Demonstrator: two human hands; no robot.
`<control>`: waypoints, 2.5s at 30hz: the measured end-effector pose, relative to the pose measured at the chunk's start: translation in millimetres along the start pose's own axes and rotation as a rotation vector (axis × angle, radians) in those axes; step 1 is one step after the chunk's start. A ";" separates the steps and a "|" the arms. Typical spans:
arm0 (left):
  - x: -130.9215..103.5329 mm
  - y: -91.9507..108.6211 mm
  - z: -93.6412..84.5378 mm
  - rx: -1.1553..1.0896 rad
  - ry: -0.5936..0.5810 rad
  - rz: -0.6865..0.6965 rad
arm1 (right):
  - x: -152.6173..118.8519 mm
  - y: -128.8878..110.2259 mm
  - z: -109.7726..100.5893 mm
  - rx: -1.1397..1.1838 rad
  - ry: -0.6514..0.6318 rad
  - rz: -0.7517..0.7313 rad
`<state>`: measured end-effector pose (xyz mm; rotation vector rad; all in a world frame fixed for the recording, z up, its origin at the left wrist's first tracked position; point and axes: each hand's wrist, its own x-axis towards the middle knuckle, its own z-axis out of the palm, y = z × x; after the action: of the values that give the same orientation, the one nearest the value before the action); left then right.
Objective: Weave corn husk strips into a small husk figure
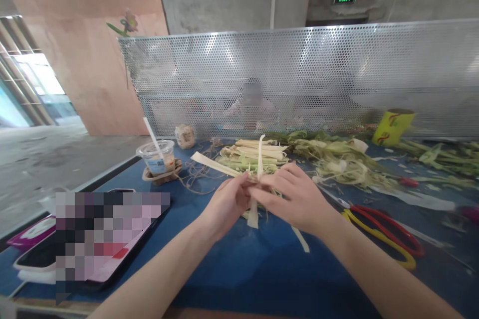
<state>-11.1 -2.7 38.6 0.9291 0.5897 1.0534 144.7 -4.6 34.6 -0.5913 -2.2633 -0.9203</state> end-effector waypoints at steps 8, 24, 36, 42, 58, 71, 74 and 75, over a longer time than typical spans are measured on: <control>-1.2 1.3 -4.1 0.087 -0.052 0.041 | -1.1 10.9 -9.6 0.201 -0.093 0.053; 4.9 1.2 -9.5 0.272 0.065 0.066 | -3.4 23.3 -13.2 0.754 -0.209 0.301; 4.2 -10.0 -2.0 0.474 -0.056 0.091 | 2.3 12.4 15.7 1.316 0.004 1.109; 3.8 -9.2 -1.1 0.234 -0.009 0.049 | 7.3 9.2 7.5 1.265 0.075 1.255; 9.1 -2.0 -12.1 0.168 0.090 0.022 | 3.0 13.7 -9.8 0.619 -0.032 0.702; 9.5 -7.0 -8.8 0.195 0.098 0.117 | 0.8 5.6 14.0 1.209 -0.226 1.056; 11.0 -9.7 -9.4 0.188 0.097 0.091 | -1.3 5.2 14.4 0.998 -0.270 1.021; 11.7 -10.2 -10.1 0.181 0.095 0.084 | -1.3 4.3 14.0 0.886 -0.272 0.996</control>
<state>-9.5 9.7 24.9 1.0739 0.7393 1.1377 143.0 8.4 27.8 -1.2374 -1.8966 0.6385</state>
